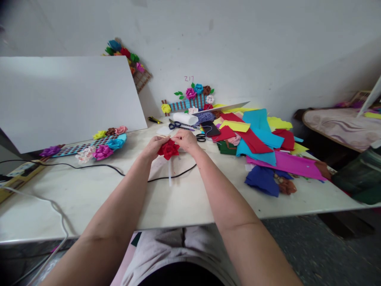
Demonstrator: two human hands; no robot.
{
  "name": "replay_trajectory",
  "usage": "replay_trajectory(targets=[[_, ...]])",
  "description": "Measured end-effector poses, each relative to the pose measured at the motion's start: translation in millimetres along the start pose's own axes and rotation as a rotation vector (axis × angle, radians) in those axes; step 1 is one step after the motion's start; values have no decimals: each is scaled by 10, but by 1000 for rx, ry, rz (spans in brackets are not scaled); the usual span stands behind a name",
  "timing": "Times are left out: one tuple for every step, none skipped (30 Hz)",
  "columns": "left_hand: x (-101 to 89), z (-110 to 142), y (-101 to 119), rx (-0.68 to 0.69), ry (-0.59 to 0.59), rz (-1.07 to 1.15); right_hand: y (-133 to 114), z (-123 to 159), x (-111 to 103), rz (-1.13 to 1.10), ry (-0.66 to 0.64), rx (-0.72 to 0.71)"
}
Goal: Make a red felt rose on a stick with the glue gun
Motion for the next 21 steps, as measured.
replay_trajectory(targets=[[-2,-2,-1,0,5,6,-14,-1,-4,29,-2,-8],[-4,-2,-2,0,11,12,-32,-1,-6,65,-5,-20],[-6,-2,-1,-1,17,19,-57,0,-10,105,-6,-38],[-6,0,2,-2,21,28,-86,2,-13,148,-7,-61],[-1,3,7,0,21,38,-118,7,-16,191,-5,-87],[4,6,16,4,18,51,-152,13,-17,231,-5,-115],[13,9,26,9,12,65,-186,21,-15,266,-7,-145],[21,12,36,14,6,78,-217,30,-12,296,-11,-173],[29,14,44,19,1,91,-243,39,-7,321,-15,-197],[32,14,48,22,1,103,-265,48,-4,342,-19,-219],[32,13,48,20,5,112,-282,55,-4,360,-19,-235],[27,11,44,18,13,121,-295,60,-6,374,-16,-248],[19,9,40,15,25,130,-306,64,-10,384,-12,-257],[11,7,35,12,37,139,-316,67,-15,392,-8,-264],[6,6,30,9,44,143,-326,69,-19,399,-5,-269],[3,5,28,10,48,144,-337,72,-22,403,-4,-274],[4,5,29,13,45,141,-347,75,-23,405,-7,-277],[7,5,33,20,39,135,-355,79,-22,405,-12,-278],[12,5,37,27,29,127,-359,82,-21,401,-17,-275],[15,5,43,36,21,119,-358,84,-20,394,-20,-267],[13,5,48,46,17,113,-350,85,-19,381,-22,-255]])
Point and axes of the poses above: each hand's wrist, its own z-axis away from the middle knuckle, its own x-axis out of the palm, y = z × x, the point moved 8 cm from there along -z, towards the middle knuckle, and after that the axes turned 1 degree about y, right-handed, at the moved point
